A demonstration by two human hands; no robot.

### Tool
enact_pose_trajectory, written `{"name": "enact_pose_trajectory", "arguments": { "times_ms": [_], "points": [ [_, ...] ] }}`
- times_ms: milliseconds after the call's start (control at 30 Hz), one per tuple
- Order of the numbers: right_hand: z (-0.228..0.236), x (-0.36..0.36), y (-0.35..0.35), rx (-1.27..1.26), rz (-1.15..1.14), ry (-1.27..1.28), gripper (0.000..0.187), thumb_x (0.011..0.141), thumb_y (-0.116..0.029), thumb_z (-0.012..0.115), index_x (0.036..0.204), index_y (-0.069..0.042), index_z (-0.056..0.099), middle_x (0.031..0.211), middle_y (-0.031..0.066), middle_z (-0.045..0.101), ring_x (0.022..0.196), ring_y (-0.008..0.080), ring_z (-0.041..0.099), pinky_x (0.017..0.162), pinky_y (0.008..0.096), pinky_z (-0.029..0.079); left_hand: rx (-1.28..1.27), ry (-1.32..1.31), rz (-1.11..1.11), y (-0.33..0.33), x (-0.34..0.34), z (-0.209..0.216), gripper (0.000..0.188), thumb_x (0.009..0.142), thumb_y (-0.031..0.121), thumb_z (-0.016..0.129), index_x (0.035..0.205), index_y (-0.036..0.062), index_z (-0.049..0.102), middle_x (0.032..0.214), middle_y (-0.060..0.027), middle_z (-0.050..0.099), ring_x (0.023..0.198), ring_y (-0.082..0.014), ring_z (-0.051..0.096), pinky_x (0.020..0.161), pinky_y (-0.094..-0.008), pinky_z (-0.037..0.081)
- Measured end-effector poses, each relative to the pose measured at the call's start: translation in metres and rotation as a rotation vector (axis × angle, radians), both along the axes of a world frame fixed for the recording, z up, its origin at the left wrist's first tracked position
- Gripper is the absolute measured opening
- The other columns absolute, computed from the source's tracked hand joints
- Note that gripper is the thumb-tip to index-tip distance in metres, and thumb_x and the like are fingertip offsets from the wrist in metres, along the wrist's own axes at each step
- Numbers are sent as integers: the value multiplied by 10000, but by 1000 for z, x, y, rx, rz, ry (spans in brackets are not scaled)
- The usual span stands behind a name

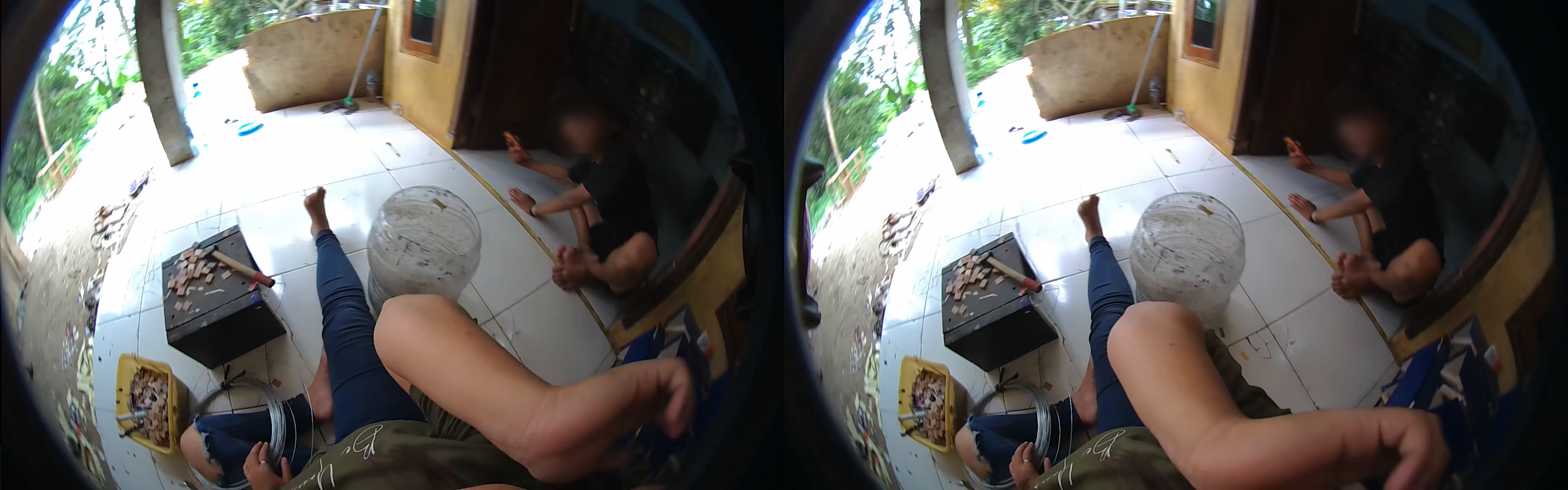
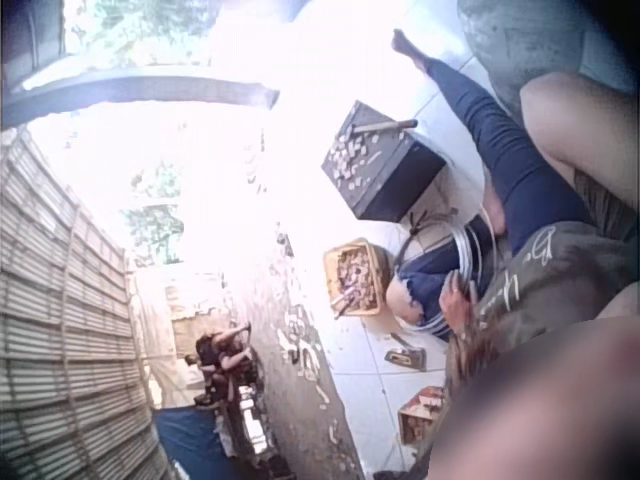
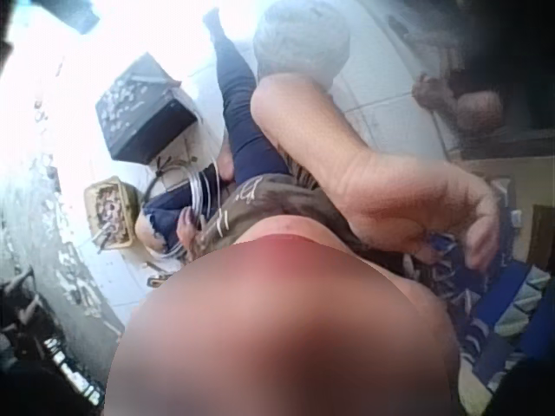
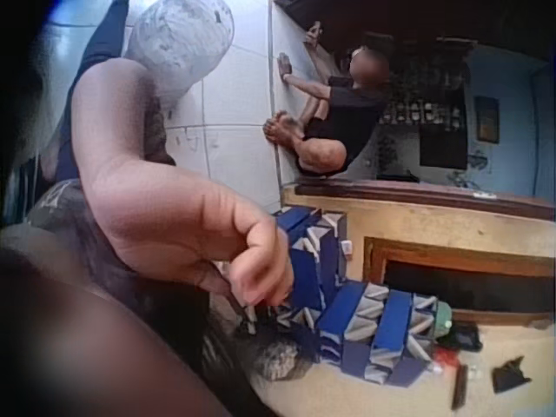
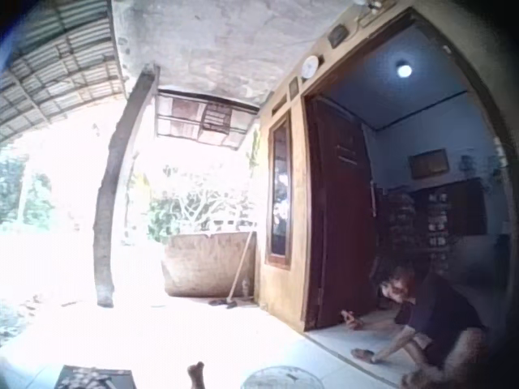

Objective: The person sits on the floor and repeatedly cuts short lengths of thin metal wire from a coil using pliers. The cut pieces are placed on a nearby black box. The person handles the wire coil and pliers throughout the task.

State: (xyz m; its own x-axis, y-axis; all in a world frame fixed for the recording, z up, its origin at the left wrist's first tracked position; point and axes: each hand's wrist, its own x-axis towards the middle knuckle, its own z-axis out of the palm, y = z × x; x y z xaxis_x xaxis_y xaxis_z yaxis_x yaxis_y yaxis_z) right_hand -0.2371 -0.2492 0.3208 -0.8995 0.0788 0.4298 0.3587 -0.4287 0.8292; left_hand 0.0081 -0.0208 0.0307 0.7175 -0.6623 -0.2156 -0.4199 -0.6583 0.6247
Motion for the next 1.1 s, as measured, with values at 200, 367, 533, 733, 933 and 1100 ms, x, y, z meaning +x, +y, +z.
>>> {"name": "enact_pose_trajectory", "arguments": {
  "times_ms": [200,367,533,733,933,1100],
  "points": [
    [23,15,-3,21,-120,46,372,866,-330,466,1170,-117,431,1006,40,488,986,120,409,860,325,298,-278,-619,-154,-14,10,64,480,866,254,521,1234,-34,410,1220,-211,473,1118,-367,451,944,-423,358],
    [24,16,4,24,-201,108,351,865,-284,452,1161,-94,451,1012,37,494,991,129,412,860,332,303,-881,-466,-257,-27,35,160,511,809,330,535,1190,5,435,1180,-142,473,1070,-297,481,964,-419,336],
    [25,23,10,27,-278,156,334,863,-237,439,1151,-71,471,1018,33,501,997,138,416,860,339,308,-1117,-341,-446,-45,14,180,439,848,334,460,1170,37,431,1102,-100,436,1010,-237,466,900,-366,341],
    [25,43,18,-20,-352,127,319,861,-182,423,1140,-43,494,1026,28,508,1004,149,421,860,347,314,-991,-66,-620,-110,-2,109,368,894,338,370,1146,77,427,1008,-50,392,938,-165,448,823,-303,347],
    [-46,79,28,-223,-446,-8,312,860,-126,407,1129,-16,518,1033,24,516,1011,160,425,859,355,320,-798,121,-403,-444,70,-20,323,940,343,281,1122,116,422,914,0,348,866,-93,430,747,-239,353],
    [-175,120,12,213,-750,819,314,865,-398,453,1060,-201,600,1046,18,561,1009,164,481,860,380,374,-544,89,-210,-703,141,-82,316,979,347,206,1102,149,419,836,41,311,806,-33,415,683,-186,358]
  ]
}}
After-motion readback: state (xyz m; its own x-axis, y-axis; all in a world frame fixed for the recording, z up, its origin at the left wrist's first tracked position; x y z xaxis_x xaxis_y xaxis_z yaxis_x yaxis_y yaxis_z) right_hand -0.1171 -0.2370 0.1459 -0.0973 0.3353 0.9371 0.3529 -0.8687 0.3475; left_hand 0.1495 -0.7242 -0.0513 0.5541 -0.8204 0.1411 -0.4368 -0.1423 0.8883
